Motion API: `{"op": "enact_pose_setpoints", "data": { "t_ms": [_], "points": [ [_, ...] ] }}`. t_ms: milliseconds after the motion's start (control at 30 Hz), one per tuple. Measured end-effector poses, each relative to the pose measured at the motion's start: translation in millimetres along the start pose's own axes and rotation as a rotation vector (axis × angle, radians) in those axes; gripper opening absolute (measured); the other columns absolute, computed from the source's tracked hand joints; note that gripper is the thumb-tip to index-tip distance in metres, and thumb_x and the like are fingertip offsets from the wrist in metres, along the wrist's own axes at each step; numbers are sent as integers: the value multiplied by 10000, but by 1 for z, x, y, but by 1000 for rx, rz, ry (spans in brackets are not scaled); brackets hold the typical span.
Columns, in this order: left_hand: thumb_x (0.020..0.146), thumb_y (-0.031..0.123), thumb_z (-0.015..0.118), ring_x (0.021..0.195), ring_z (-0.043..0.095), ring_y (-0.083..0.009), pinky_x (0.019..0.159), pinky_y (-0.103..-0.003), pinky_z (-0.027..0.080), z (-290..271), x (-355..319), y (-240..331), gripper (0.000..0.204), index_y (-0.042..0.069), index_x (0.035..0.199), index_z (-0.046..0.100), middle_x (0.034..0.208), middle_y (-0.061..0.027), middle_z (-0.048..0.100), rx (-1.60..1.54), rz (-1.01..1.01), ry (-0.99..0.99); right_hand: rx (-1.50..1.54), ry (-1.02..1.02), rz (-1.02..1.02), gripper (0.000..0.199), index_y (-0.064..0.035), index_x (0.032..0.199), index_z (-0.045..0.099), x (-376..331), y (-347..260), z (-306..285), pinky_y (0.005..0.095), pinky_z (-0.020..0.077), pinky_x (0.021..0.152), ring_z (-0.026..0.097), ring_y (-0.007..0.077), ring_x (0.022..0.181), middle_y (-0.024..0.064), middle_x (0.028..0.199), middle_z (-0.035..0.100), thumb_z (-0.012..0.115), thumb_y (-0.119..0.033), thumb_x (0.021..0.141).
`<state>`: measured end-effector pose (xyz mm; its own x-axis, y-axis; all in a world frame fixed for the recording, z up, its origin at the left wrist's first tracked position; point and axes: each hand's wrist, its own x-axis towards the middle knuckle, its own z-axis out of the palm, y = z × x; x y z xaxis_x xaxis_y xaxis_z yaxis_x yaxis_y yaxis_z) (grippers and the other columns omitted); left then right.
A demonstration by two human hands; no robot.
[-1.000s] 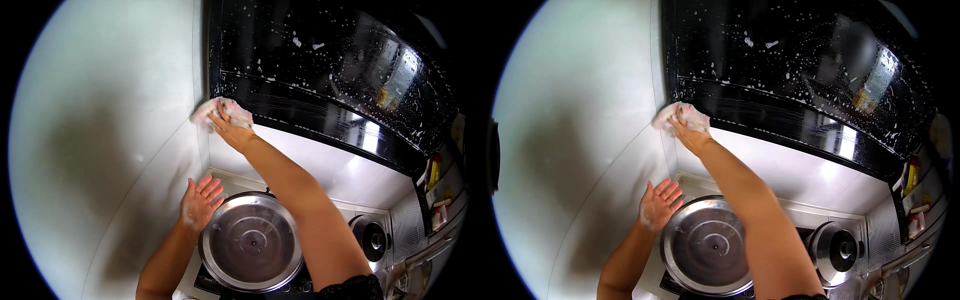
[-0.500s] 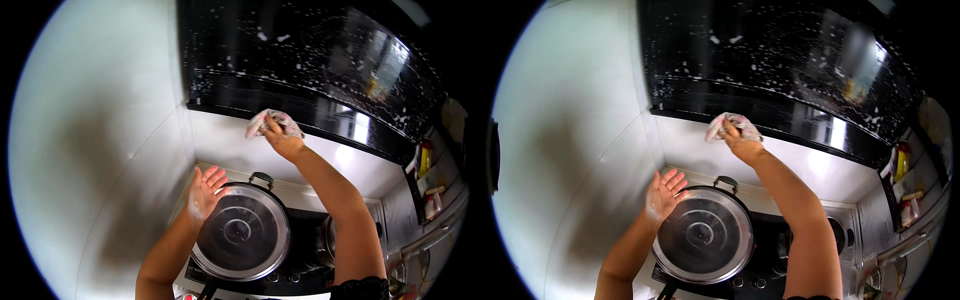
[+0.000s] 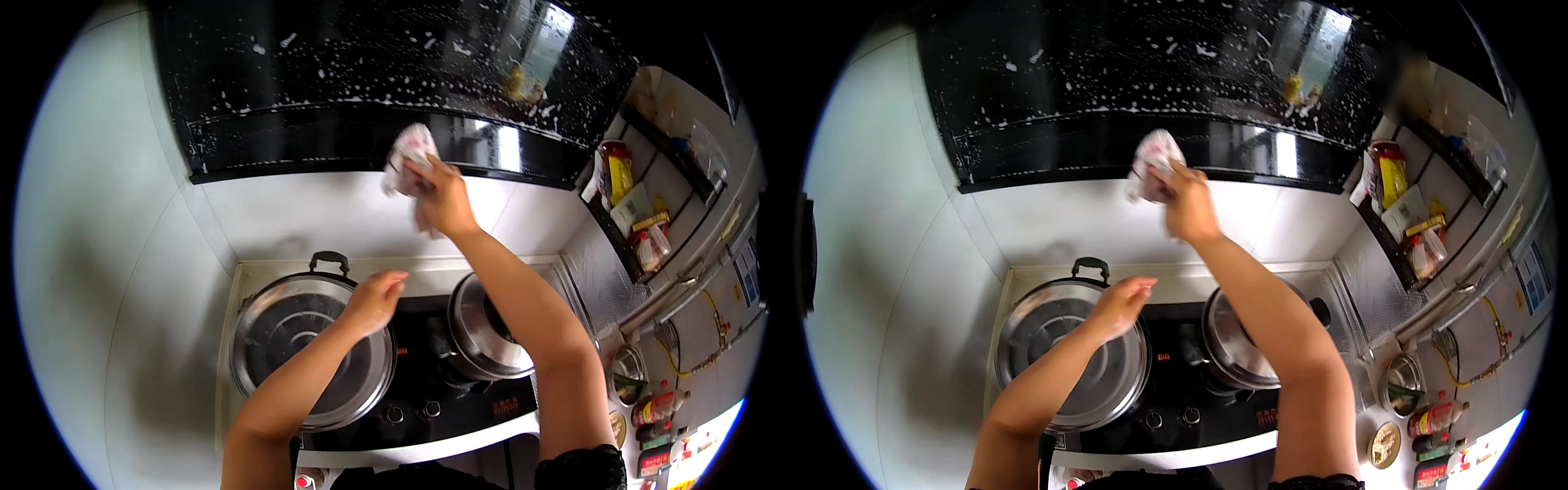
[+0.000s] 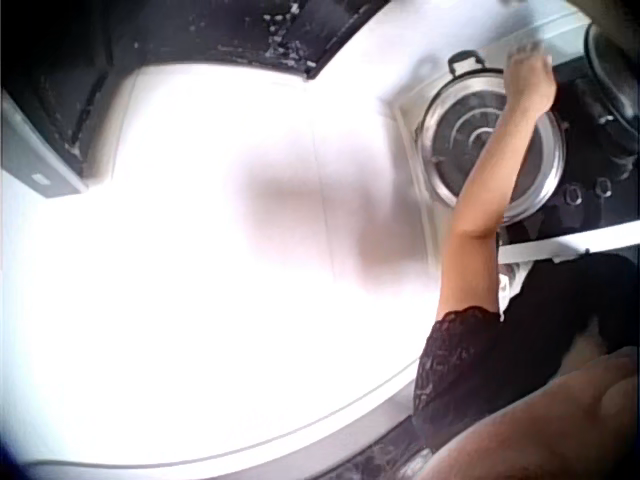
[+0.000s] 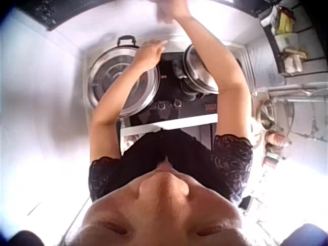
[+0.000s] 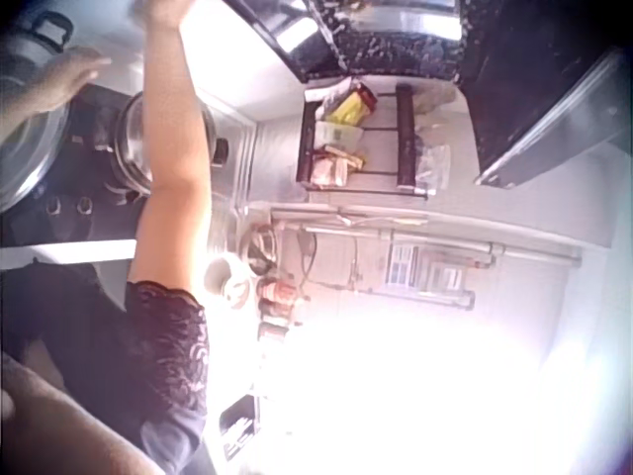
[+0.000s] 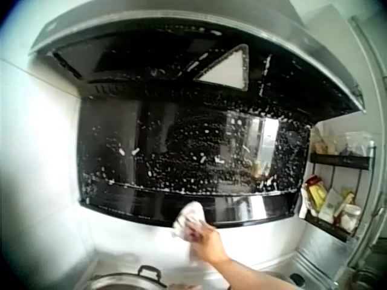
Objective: The person wrings out a soapy cloth at the sink and then proceeds to wipe the exterior surface of a black range hood above the stove. They scrub the hood with the cloth, covering the front panel and edges, while pots remain on the stovetop below.
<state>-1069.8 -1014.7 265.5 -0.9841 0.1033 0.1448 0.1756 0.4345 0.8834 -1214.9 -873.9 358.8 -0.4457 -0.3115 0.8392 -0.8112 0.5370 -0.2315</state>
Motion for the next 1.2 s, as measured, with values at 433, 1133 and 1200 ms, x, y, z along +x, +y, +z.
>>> {"op": "enact_pose_setpoints", "data": {
  "t_ms": [433, 1133, 1200],
  "points": [
    [840, 131, 538, 821, 636, -294, 603, -436, 494, -2, -78, 52, 241, 143, 1064, 628, 1035, -149, 592, 803, 527, -222, 1218, 16, 1021, 559, -16, 1265, 566, 27, -156, 75, 267, 495, 832, 600, 193, 976, 146, 1179, 587, 421, 212, 775],
    [872, 150, 616, 1057, 551, -228, 918, -402, 457, -145, -9, -1, 374, 95, 1225, 505, 1152, -60, 573, -1412, 28, 391, 248, -686, 166, 705, -141, 1436, 358, -13, -154, 95, 445, 294, 1080, 318, 345, 1339, 237, 1389, 414, 646, -90, 795],
    [847, 116, 628, 1034, 560, -218, 877, -388, 476, -173, 6, -15, 398, 102, 1225, 506, 1136, -61, 579, -1287, 39, 430, 255, -753, 249, 671, -247, 1431, 367, -13, -154, 87, 641, 182, 1072, 39, 497, 1394, 192, 1553, 65, 643, -179, 824]
  ]
}}
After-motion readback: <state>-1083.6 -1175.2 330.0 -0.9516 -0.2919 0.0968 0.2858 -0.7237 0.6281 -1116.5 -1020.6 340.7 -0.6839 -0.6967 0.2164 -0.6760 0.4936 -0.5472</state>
